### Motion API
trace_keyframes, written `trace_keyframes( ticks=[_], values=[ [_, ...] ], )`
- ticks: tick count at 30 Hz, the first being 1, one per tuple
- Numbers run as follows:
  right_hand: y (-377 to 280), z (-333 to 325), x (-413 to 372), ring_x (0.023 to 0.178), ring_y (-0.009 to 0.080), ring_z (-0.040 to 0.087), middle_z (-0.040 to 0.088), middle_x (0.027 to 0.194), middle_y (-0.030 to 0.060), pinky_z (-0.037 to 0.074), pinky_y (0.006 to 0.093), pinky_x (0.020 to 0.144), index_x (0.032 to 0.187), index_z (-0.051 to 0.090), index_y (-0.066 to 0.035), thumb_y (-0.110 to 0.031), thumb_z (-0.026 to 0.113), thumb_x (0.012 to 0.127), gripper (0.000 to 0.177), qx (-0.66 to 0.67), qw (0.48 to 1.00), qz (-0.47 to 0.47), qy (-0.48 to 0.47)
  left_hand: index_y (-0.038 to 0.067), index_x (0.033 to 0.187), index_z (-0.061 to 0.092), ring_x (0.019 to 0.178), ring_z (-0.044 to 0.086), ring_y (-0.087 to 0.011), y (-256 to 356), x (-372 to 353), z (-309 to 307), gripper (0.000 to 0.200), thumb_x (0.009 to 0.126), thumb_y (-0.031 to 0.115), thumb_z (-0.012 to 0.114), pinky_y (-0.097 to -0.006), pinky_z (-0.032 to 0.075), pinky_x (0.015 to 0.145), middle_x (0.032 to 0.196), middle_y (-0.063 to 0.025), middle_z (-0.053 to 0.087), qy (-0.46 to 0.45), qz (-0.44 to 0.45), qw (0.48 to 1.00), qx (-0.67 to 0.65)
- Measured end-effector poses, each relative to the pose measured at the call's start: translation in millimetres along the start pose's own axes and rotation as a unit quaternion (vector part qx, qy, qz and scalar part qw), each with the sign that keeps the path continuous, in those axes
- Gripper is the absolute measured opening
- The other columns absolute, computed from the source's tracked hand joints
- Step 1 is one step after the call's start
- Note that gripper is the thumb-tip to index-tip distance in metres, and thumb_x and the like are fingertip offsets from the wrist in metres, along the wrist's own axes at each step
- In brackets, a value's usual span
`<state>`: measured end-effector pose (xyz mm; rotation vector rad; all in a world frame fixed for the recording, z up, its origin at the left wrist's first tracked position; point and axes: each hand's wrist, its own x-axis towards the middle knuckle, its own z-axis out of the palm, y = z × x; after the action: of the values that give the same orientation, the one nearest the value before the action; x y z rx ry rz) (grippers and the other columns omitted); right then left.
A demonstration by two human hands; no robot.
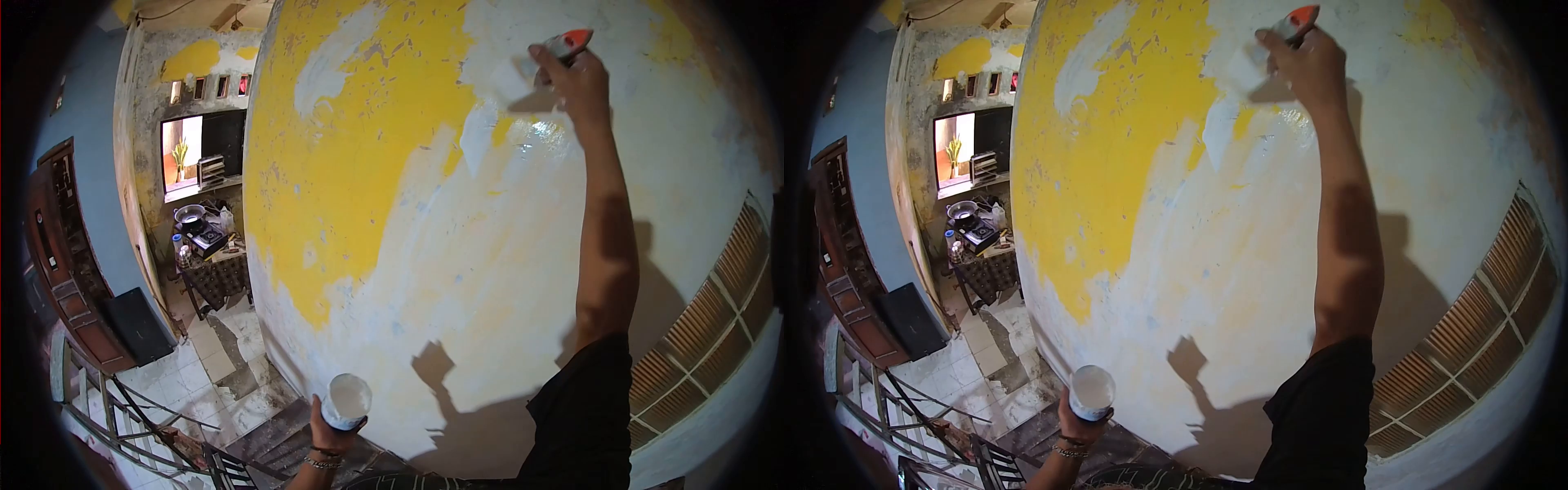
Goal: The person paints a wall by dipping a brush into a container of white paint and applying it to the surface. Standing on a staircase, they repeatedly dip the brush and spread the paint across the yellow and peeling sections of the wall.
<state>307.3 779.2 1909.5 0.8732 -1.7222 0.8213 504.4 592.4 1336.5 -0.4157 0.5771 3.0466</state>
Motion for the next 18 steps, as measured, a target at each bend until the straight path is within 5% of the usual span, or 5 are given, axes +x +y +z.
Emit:
trace_keyframes(
  ticks=[3,6,11,14,18],
  values=[
    [24.4,36.9,-58.6,0.059,0.0139,0.062,0.067,0.067,0.0074,0.050,0.0312,0.059,0.079,0.065,-0.001,-0.030,0.078,0.080,0.032,0.035,0.990,0.060,-0.126,0.020,0.134,0.051,0.115,0.054,-0.0297,4.6,-16.5,-27.5,0.073,0.088,0.073,0.034,-0.0485,0.043,0.089,0.129,-0.0054,0.057,0.010,0.032,0.999,-0.004],
    [4.7,57.1,-110.5,0.078,0.0242,0.069,0.069,0.080,0.0110,0.051,0.0340,0.071,0.089,0.066,-0.003,-0.042,0.076,0.077,0.042,-0.206,0.953,0.046,-0.218,0.020,0.134,0.051,0.116,0.054,-0.0302,14.8,-41.6,-23.8,0.071,0.087,0.072,0.036,-0.0499,0.043,0.092,0.128,-0.0050,0.058,0.036,0.066,0.997,-0.027],
    [33.6,36.2,-7.1,0.070,0.0189,0.065,0.068,0.076,0.0075,0.050,0.0345,0.068,0.085,0.067,-0.002,-0.042,0.075,0.078,0.041,-0.234,0.966,-0.022,-0.104,0.025,0.129,0.053,0.111,0.054,-0.0257,19.2,-56.1,-51.2,0.062,0.088,0.069,0.040,-0.0512,0.040,0.090,0.122,0.0003,0.060,0.062,0.101,0.993,-0.019],
    [-7.3,-9.1,56.3,0.079,0.0289,0.069,0.070,0.081,0.0142,0.052,0.0379,0.069,0.090,0.069,-0.008,-0.048,0.068,0.082,0.041,-0.284,0.958,-0.037,-0.019,0.025,0.129,0.053,0.108,0.056,-0.0272,20.1,-60.4,-55.0,0.067,0.085,0.073,0.040,-0.0506,0.042,0.086,0.122,-0.0007,0.060,0.098,0.120,0.988,-0.021],
    [-20.5,-0.7,27.1,0.082,0.0269,0.067,0.068,0.091,0.0076,0.053,0.0410,0.067,0.094,0.067,-0.016,-0.042,0.060,0.090,0.028,-0.320,0.929,-0.185,0.032,0.025,0.130,0.053,0.108,0.056,-0.0265,20.7,-60.4,-69.9,0.067,0.085,0.074,0.040,-0.0501,0.041,0.086,0.122,0.0003,0.059,0.112,0.117,0.986,-0.031]
  ],
)
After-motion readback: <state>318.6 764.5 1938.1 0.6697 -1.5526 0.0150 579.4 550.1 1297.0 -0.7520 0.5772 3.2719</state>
